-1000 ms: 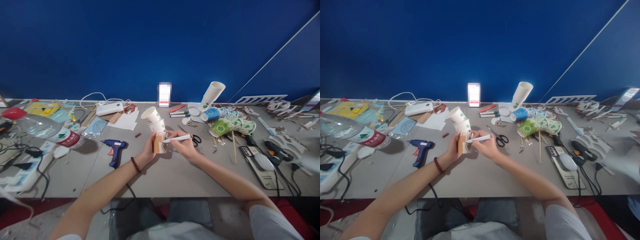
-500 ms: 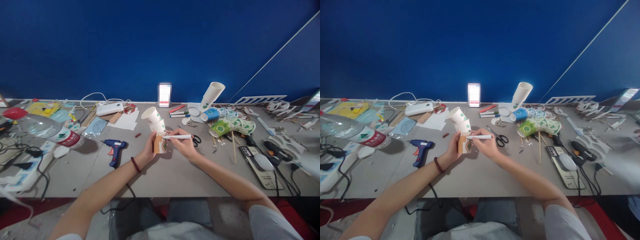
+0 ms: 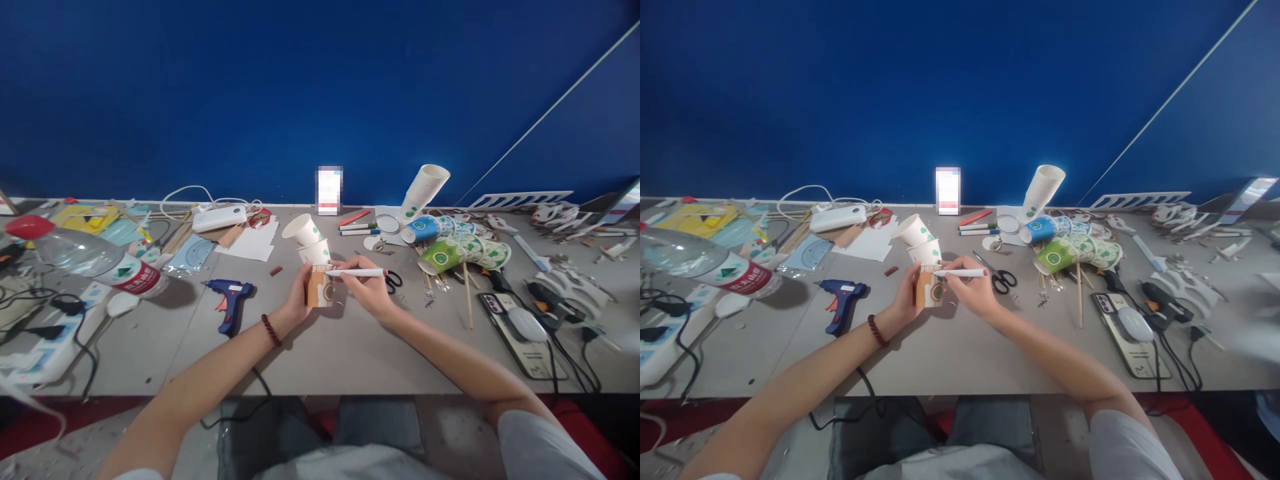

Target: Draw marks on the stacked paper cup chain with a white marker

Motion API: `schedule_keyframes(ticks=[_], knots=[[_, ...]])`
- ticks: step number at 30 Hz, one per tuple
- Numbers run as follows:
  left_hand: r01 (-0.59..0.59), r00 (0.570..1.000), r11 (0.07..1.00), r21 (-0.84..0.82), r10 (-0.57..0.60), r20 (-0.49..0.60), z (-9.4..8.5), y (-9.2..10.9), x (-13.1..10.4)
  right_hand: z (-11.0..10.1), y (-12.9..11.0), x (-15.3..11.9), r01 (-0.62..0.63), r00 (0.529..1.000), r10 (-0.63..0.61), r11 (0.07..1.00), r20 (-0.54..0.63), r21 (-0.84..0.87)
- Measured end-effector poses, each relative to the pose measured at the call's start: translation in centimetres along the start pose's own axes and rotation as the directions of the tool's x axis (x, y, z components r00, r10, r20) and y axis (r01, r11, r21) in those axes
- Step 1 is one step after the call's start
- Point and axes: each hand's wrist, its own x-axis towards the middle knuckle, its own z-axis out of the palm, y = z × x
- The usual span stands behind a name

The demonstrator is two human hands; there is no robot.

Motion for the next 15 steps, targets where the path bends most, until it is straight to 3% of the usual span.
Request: schedule_keyframes(ticks=[15], knots=[[0.007, 1.000, 1.000, -0.015, -0.007, -0.003, 0.14, 0.01, -0.05, -0.10, 0.23, -0.01, 0.010, 1.000, -0.010, 1.000, 0.006, -0.001]])
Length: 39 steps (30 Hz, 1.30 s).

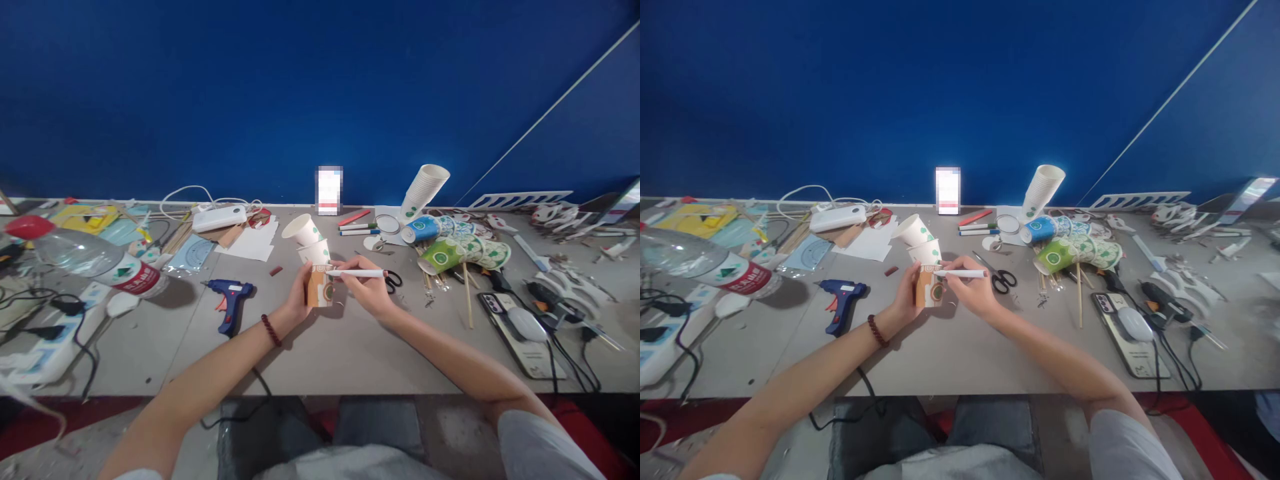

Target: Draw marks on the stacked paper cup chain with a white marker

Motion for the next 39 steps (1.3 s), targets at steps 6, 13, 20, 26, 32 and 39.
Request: schedule_keyframes(ticks=[6, 13, 20, 26, 32, 39], knots=[[-0.010, 1.000, 1.000, -0.015, 0.010, 0.005, -0.4, -0.1, 0.2, 0.0, -0.4, 0.0, 0.025, 1.000, -0.025, 1.000, 0.014, -0.015], [-0.024, 1.000, 0.999, -0.031, 0.024, 0.003, -0.3, -0.2, 0.2, 0.0, -1.1, -0.2, 0.020, 0.998, -0.018, 0.999, 0.062, -0.047], [-0.023, 1.000, 0.999, -0.027, 0.022, -0.007, 0.1, 0.0, 0.1, 0.2, 0.0, -0.2, 0.008, 1.000, -0.008, 1.000, 0.006, 0.011], [-0.018, 0.999, 1.000, -0.013, 0.018, -0.031, 0.6, 0.2, -0.2, 0.0, 0.4, -0.1, 0.014, 1.000, -0.014, 1.000, -0.004, 0.012], [-0.017, 0.999, 1.000, -0.008, 0.017, -0.034, 0.5, 0.2, -0.2, 0.1, 0.2, -0.1, 0.006, 1.000, -0.006, 1.000, -0.007, 0.002], [-0.016, 0.999, 1.000, -0.024, 0.015, -0.042, 0.4, 0.1, -0.1, 0.2, -0.3, -0.1, -0.004, 1.000, 0.004, 1.000, -0.025, 0.005]])
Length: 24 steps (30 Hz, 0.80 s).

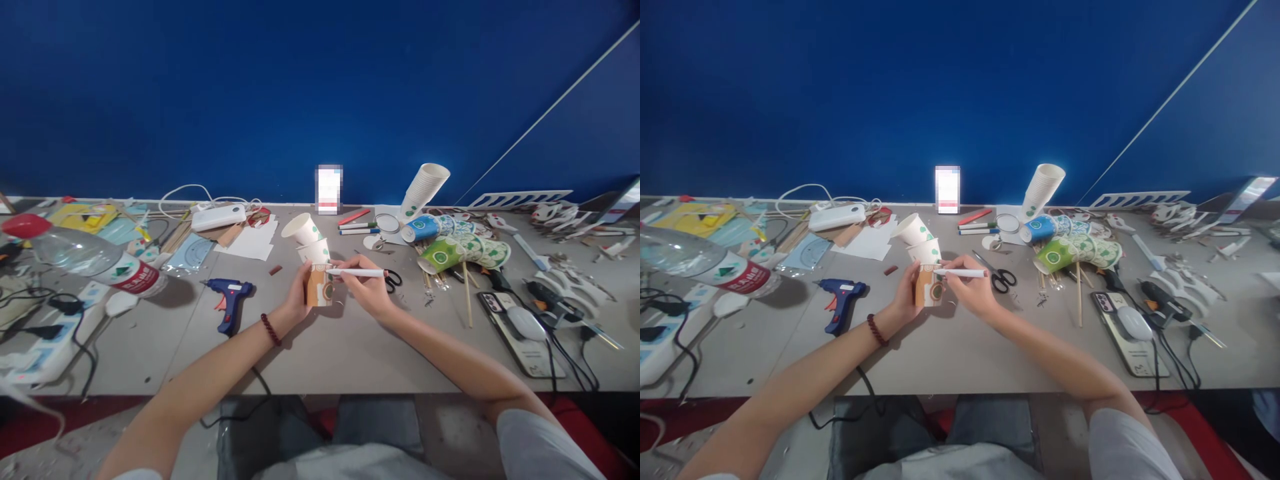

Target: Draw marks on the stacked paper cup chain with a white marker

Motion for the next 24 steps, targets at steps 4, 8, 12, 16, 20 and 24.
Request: schedule_keyframes(ticks=[4, 8, 12, 16, 20, 24], knots=[[0.002, 0.999, 1.000, 0.000, -0.002, 0.033, -0.18, -0.05, 0.04, -0.03, -0.09, 0.00, 0.005, 1.000, -0.005, 1.000, -0.002, -0.003], [-0.002, 0.999, 1.000, -0.002, 0.002, 0.045, -0.37, -0.14, 0.17, -0.11, -0.39, -0.13, 0.024, 0.999, -0.023, 0.999, 0.040, -0.025], [-0.023, 0.999, 1.000, 0.009, 0.022, 0.030, -0.55, -0.21, 0.26, -0.19, -0.67, -0.22, 0.043, 0.996, -0.040, 0.998, 0.082, -0.035], [0.002, 0.999, 1.000, 0.018, -0.002, 0.043, -0.63, -0.16, 0.22, -0.16, -0.47, -0.11, 0.021, 0.999, -0.019, 1.000, 0.050, -0.024], [0.019, 0.999, 0.999, 0.029, -0.021, 0.049, -0.46, -0.06, 0.09, -0.13, 0.01, -0.05, 0.001, 1.000, -0.001, 1.000, 0.015, 0.001], [0.022, 0.999, 0.999, 0.027, -0.022, 0.027, -0.24, 0.00, -0.02, -0.15, 0.32, -0.08, 0.002, 1.000, -0.002, 1.000, 0.011, 0.019]])
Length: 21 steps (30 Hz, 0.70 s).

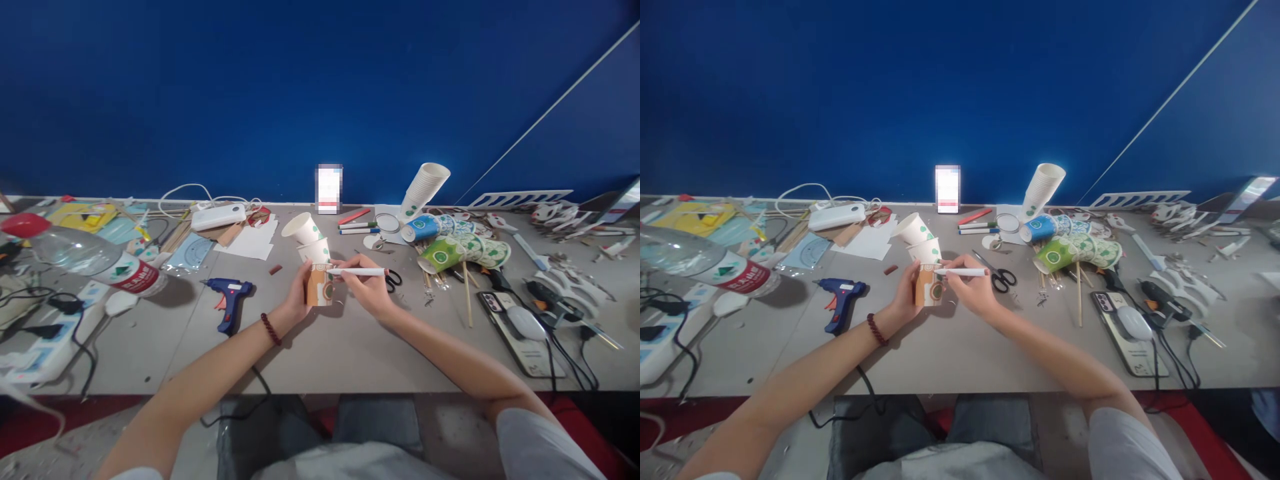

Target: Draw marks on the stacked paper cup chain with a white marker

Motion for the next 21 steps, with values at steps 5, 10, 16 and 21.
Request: schedule_keyframes(ticks=[5, 10, 16, 21], knots=[[-0.020, 1.000, 1.000, 0.008, 0.020, -0.017, 0.00, -0.05, 0.01, 0.01, 0.02, 0.00, -0.019, 1.000, 0.020, 0.999, -0.007, 0.031], [-0.016, 1.000, 1.000, -0.009, 0.016, -0.023, -0.03, -0.07, -0.02, 0.06, -0.02, -0.01, -0.037, 0.999, 0.038, 0.998, -0.007, 0.053], [-0.015, 1.000, 1.000, -0.020, 0.015, -0.010, -0.16, -0.09, 0.03, 0.12, -0.01, 0.01, -0.045, 0.999, 0.046, 0.998, -0.015, 0.051], [0.006, 1.000, 1.000, -0.024, -0.006, -0.006, -0.32, -0.14, 0.18, 0.08, -0.07, 0.00, -0.044, 0.999, 0.045, 0.997, -0.011, 0.058]])
